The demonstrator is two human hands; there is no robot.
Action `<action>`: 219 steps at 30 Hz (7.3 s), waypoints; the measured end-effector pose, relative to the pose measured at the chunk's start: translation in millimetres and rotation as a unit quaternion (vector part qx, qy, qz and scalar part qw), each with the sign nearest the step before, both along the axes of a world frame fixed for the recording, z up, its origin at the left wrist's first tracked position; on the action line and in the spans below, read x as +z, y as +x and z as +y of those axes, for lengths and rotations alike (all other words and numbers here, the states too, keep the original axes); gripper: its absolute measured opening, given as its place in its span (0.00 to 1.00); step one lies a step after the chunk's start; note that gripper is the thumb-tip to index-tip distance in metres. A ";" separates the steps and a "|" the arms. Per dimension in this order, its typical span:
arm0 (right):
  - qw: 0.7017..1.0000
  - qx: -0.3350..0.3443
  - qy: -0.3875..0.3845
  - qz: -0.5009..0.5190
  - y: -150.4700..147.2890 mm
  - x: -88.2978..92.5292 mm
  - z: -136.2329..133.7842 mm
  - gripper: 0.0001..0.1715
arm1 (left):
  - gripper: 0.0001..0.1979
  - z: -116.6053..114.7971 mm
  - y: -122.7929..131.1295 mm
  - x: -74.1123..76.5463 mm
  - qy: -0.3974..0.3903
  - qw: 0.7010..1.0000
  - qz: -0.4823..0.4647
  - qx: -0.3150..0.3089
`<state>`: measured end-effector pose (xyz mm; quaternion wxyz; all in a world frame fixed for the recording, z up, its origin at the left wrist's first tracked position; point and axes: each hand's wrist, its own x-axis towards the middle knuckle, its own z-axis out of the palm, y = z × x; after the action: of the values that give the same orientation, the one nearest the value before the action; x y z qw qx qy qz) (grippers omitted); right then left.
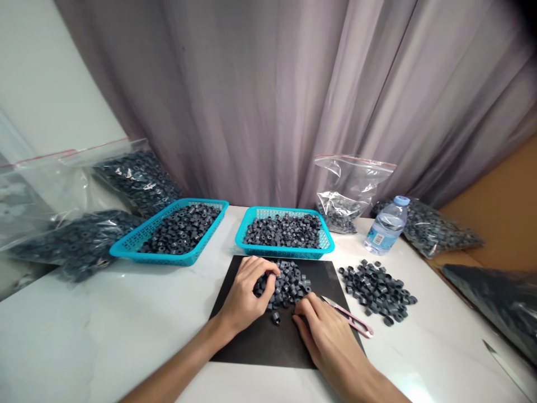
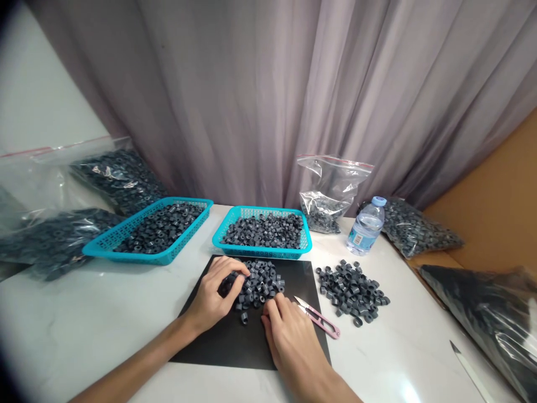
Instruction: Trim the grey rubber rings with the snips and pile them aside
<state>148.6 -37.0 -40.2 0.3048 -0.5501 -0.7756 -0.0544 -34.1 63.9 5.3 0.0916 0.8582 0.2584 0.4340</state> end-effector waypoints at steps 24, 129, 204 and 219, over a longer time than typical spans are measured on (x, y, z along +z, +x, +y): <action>0.999 0.028 0.008 0.029 0.1 -7.1 5.5 0.09 | 0.09 3.2 0.4 0.8 0.020 0.999 0.024 0.019; 0.965 0.043 -0.046 0.256 6.2 15.1 -5.0 0.03 | 0.09 -29.7 23.0 1.6 -0.165 0.982 -0.087 -0.032; 0.915 0.028 -0.081 0.394 14.5 12.7 -5.2 0.09 | 0.12 -34.2 26.3 -8.1 -0.156 0.986 -0.043 -0.039; 0.914 0.024 0.007 0.404 20.7 17.1 15.6 0.07 | 0.07 -32.8 29.3 4.2 -0.300 0.945 -0.125 -0.036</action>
<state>169.3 -21.4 -23.0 0.5974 -0.5039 -0.5990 0.1744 -4.8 31.1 9.6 0.3916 0.7387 0.3319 0.4368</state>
